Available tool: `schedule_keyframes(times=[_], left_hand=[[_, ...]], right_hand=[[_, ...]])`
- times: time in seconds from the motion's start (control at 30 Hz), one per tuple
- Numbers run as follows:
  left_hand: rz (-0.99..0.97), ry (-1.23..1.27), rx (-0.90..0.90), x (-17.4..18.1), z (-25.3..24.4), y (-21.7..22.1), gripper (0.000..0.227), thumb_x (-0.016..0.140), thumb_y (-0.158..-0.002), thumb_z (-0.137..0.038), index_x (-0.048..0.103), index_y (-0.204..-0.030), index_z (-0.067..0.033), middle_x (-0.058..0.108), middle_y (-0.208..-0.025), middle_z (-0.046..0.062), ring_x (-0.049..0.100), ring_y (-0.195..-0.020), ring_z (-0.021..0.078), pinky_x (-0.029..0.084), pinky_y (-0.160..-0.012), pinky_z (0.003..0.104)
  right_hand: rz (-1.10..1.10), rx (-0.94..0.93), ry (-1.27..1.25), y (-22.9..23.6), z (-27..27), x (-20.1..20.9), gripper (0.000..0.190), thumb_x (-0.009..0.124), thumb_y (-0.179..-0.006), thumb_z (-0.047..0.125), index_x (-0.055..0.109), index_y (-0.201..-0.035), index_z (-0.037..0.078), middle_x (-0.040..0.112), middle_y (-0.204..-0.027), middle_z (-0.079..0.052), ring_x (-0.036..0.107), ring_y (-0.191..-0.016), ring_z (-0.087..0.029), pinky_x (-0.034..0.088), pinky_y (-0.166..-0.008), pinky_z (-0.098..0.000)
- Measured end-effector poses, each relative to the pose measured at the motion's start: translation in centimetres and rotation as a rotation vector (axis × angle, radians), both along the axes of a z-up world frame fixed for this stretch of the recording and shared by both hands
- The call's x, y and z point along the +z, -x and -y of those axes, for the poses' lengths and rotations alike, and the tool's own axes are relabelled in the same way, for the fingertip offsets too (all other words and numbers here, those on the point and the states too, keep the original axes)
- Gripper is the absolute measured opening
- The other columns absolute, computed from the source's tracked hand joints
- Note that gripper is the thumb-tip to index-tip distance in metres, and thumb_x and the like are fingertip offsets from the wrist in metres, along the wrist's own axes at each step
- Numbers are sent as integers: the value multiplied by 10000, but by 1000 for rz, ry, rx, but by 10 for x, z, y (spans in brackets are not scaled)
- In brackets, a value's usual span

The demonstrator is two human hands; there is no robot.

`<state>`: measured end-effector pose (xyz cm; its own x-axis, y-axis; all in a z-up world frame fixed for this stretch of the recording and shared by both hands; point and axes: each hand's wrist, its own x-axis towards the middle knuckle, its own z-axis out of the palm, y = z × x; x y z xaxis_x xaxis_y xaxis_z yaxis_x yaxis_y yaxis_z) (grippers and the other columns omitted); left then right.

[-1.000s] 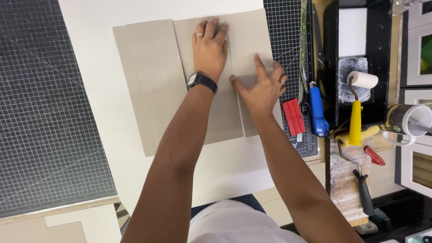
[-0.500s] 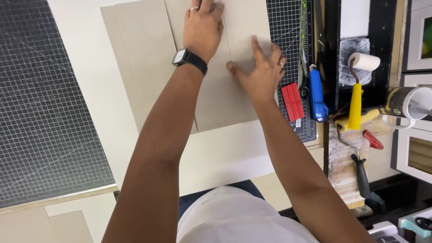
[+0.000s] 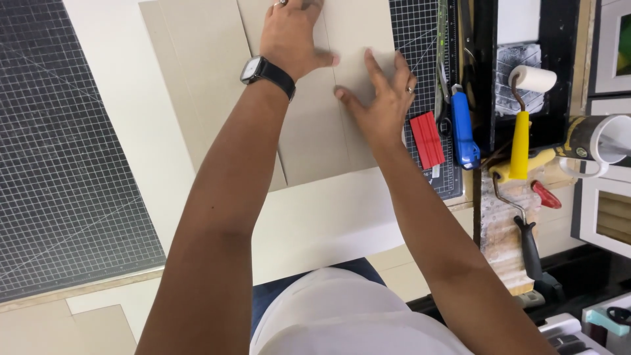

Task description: Applying glue to cardboard pieces and mounting them onto a paper sheet using a roller and a scraper.

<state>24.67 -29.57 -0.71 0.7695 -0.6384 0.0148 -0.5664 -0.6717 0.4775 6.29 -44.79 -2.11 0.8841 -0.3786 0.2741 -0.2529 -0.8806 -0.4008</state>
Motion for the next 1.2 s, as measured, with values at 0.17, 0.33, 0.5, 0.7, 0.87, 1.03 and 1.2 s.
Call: schedule_keyframes(times=[0.17,0.33,0.5,0.7,0.87,1.03,1.2], left_hand=[[-61,-42,13,10,0,5,1080,993,-622,-636,518,-1439,-114,487,-1349,174,479,-1183,444,404,-1036,515],[-8,-12,54,-4,5,25,1104,1016,-699,-471,341,-1529,-198,352,-1420,267,440,-1281,474,511,-983,496],[143,157,-30,-28,-3,62,625,769,-942,-223,551,-1510,-77,212,-1653,128,114,-1518,460,236,-1250,631],[81,176,-29,-23,-21,94,885,811,-1048,-428,249,-1696,-212,-14,-1736,121,16,-1628,378,126,-1343,599],[112,244,-63,-22,-29,91,862,871,-870,-428,478,-1614,-239,22,-1714,132,101,-1607,396,186,-1305,621],[124,236,-35,-9,-25,96,738,709,-840,-280,563,-1559,-196,90,-1690,177,145,-1587,390,194,-1304,593],[185,203,-7,-13,-26,97,844,721,-965,-757,510,-1603,-245,75,-1686,210,138,-1588,416,185,-1313,578]], right_hand=[[49,29,-22,1,-1,2,758,745,-856,767,625,-1458,323,410,-1522,-212,434,-1287,-405,452,-1021,-596],[-118,34,48,1,10,12,788,869,-834,598,541,-1508,357,473,-1531,-222,422,-1268,-476,431,-991,-604],[-234,23,45,-3,11,14,1132,927,-838,539,165,-1646,321,506,-1540,-267,469,-1254,-487,409,-1047,-543],[-205,25,-86,-4,1,27,1402,1030,-809,403,-82,-1654,277,441,-1525,-412,371,-1519,-472,245,-1214,-622],[-118,97,-243,10,15,38,1263,996,-806,382,70,-1653,238,424,-1607,-224,362,-1496,-391,347,-1185,-558],[-82,-115,-360,26,23,30,885,918,-786,350,468,-1501,86,528,-1279,-155,583,-1136,-288,538,-973,-449],[-72,-124,-201,22,22,9,826,941,-732,505,588,-1309,32,521,-1198,-176,551,-1089,-339,543,-867,-477]])
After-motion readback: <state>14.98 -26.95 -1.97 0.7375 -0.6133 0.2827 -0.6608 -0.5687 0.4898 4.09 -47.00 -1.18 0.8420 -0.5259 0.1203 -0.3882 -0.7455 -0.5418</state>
